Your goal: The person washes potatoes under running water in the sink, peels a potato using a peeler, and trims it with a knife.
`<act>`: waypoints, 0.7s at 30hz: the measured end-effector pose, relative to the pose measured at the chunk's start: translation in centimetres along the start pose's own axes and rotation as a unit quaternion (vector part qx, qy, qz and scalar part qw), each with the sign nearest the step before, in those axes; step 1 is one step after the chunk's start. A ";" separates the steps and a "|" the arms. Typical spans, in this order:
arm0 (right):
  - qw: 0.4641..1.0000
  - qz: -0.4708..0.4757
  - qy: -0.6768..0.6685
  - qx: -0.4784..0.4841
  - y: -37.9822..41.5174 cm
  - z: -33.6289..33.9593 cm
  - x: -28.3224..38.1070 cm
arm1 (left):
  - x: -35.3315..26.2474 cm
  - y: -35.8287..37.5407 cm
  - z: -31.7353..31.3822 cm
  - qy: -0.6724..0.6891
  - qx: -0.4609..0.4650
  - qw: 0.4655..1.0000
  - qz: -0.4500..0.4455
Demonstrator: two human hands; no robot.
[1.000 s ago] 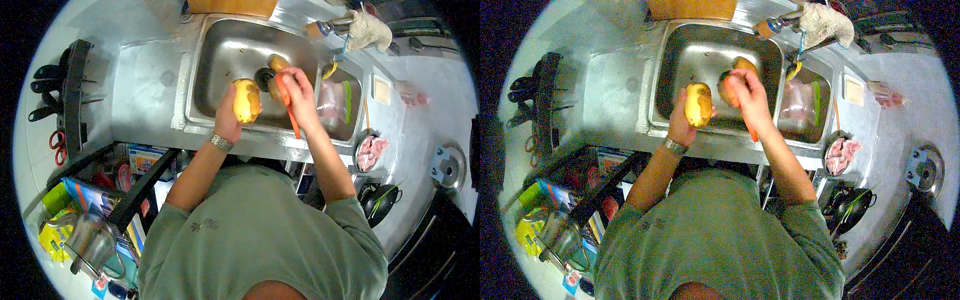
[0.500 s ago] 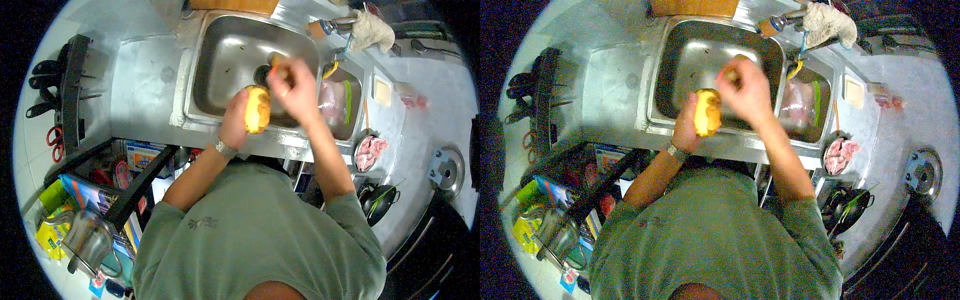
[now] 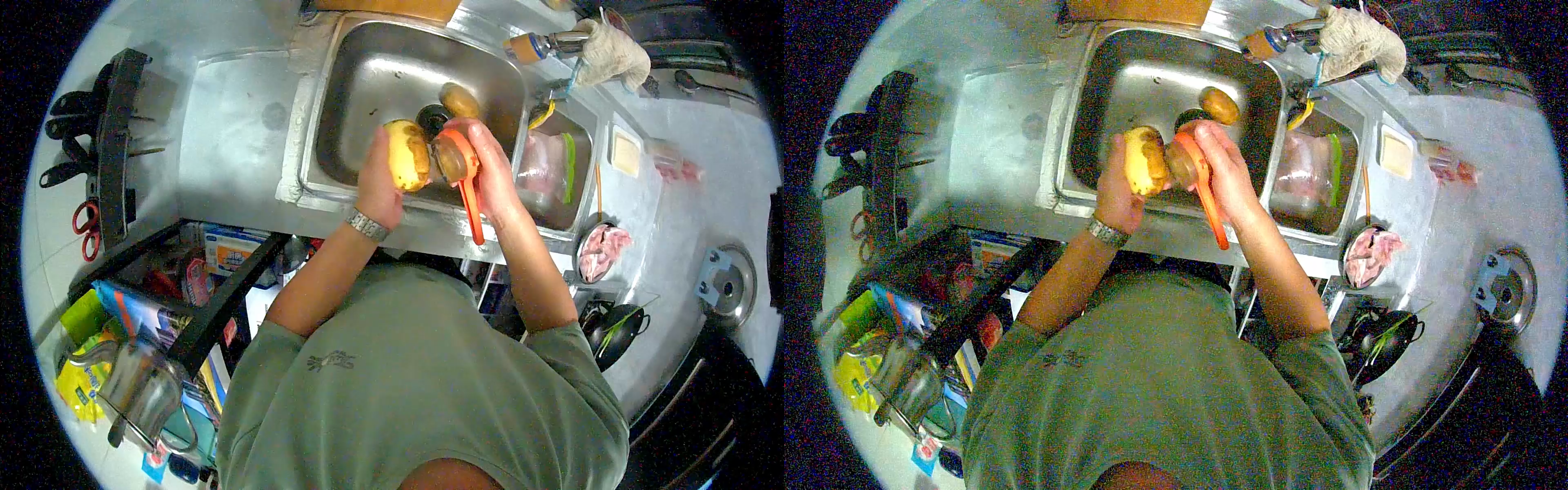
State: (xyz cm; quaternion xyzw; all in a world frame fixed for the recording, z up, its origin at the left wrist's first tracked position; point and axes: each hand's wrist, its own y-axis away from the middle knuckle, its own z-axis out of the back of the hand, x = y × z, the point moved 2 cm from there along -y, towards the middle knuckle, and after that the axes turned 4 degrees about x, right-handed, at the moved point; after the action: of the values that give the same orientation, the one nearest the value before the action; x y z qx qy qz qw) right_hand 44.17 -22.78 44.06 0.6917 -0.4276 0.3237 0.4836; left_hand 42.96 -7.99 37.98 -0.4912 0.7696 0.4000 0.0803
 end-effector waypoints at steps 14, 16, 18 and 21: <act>0.792 0.320 0.517 0.048 1.2 -2.3 1.6 | 0.6 -1.0 0.3 -0.095 -0.012 0.993 -0.066; 0.816 0.322 0.478 0.039 0.4 -2.2 1.2 | 0.0 -1.5 0.5 -0.085 0.007 0.995 -0.056; 0.855 0.282 0.435 0.002 -0.6 -1.8 1.1 | -1.1 -1.1 0.1 -0.123 0.021 0.990 -0.068; 0.902 0.228 0.364 -0.041 -1.9 -1.4 0.7 | -2.2 -1.3 0.0 -0.092 0.052 0.994 -0.021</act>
State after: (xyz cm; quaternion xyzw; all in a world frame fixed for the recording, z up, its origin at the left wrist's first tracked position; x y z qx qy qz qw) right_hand 46.14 -21.32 44.42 0.3887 -0.3812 0.6363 0.5465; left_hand 45.10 -6.70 38.40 -0.4637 0.7680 0.4014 0.1847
